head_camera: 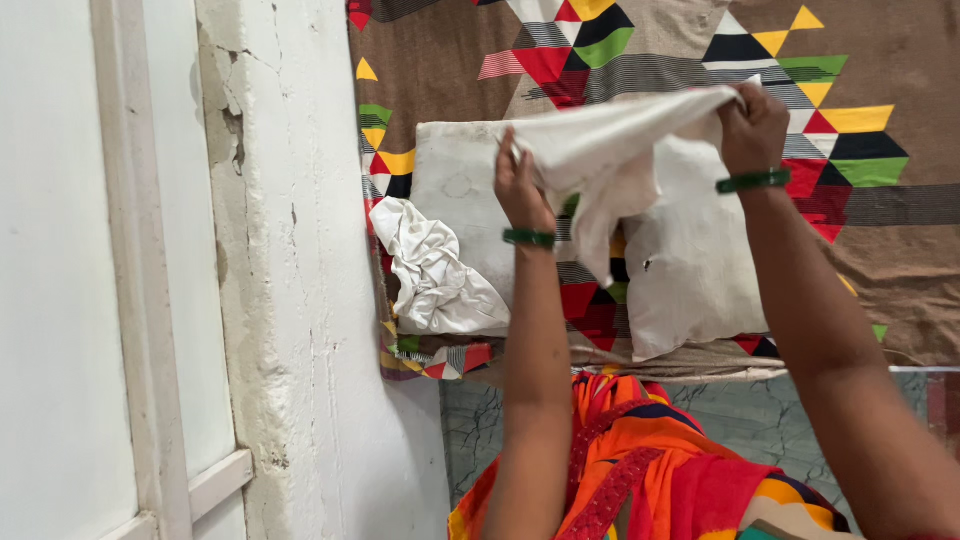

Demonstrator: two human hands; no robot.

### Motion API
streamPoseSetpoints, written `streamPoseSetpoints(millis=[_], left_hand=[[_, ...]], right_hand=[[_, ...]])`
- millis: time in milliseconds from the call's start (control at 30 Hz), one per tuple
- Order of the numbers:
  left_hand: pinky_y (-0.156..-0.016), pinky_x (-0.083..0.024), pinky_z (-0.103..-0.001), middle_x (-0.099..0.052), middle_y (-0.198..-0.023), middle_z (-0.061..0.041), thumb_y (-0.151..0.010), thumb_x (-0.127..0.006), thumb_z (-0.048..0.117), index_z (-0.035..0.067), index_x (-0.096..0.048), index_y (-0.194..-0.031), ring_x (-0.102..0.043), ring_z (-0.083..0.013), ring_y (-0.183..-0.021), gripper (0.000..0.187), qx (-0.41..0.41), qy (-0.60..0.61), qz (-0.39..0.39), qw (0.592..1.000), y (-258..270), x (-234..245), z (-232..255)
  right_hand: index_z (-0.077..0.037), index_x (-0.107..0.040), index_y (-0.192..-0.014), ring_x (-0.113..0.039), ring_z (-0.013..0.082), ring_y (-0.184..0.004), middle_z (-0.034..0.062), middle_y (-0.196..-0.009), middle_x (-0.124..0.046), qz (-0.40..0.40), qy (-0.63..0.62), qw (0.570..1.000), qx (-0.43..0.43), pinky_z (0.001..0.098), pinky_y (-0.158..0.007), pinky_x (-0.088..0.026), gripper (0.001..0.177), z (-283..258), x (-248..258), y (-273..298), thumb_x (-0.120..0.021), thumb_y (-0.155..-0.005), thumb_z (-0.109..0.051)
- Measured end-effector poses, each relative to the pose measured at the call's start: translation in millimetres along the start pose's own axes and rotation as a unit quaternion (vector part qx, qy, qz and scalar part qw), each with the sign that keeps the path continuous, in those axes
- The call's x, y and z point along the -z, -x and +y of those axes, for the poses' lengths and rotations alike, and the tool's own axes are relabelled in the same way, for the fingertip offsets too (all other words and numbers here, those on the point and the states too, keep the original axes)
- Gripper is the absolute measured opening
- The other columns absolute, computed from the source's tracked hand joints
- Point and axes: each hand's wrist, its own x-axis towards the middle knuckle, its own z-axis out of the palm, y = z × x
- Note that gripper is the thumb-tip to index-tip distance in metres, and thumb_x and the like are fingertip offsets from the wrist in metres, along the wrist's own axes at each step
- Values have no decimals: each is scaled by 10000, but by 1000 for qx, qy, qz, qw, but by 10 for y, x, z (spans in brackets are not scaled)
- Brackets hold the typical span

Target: The person smooths a patterned bedspread by hand and سپس puts white pillowcases onto pillows on the bed.

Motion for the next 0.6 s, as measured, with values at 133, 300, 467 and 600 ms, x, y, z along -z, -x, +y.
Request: streamPoseSetpoints(millis=[133,300,467,600], left_hand=[[-1117,-496,-390,-563,-1436,-99,-960,-561,-13,58,-499,-1486,-603,-204,-1247,535,-81,-19,-75,994,-596,-474,443],[-893,-533,-431,-611,-1302,-171,-988,-662,114,75,-448,-1543,-606,-268,-1023,596,-85,-82,-236,965,-631,-944,548],[-1045,-539,-469,-562,-1390,-190,-892,-791,453,120,-504,-1482,-620,-375,-1252,737,-233,-445,-426,753,216,-449,212],[-965,-558,-440,-770,-1117,-89,-952,-695,515,170,-673,-1257,-739,-283,-1079,462,-88,-633,-455,621,565,-61,-93]], right_hand=[[27,-740,-1110,-672,121,-838,70,-952,-725,-23,-56,998,31,266,-735,-516,111,-445,27,-230,-639,-1083,-12],[1,-688,-1188,-529,62,-673,-9,-796,-620,-258,-79,958,-99,263,-571,-437,179,-716,192,188,-651,-1031,-76],[-15,-699,-1125,-594,44,-763,-13,-843,-670,-284,-91,950,-91,245,-661,-501,109,-926,277,559,-645,-1058,-81],[-55,-739,-1049,-679,190,-728,71,-853,-706,-224,93,970,37,315,-641,-528,142,-1201,369,479,-768,-932,-130]])
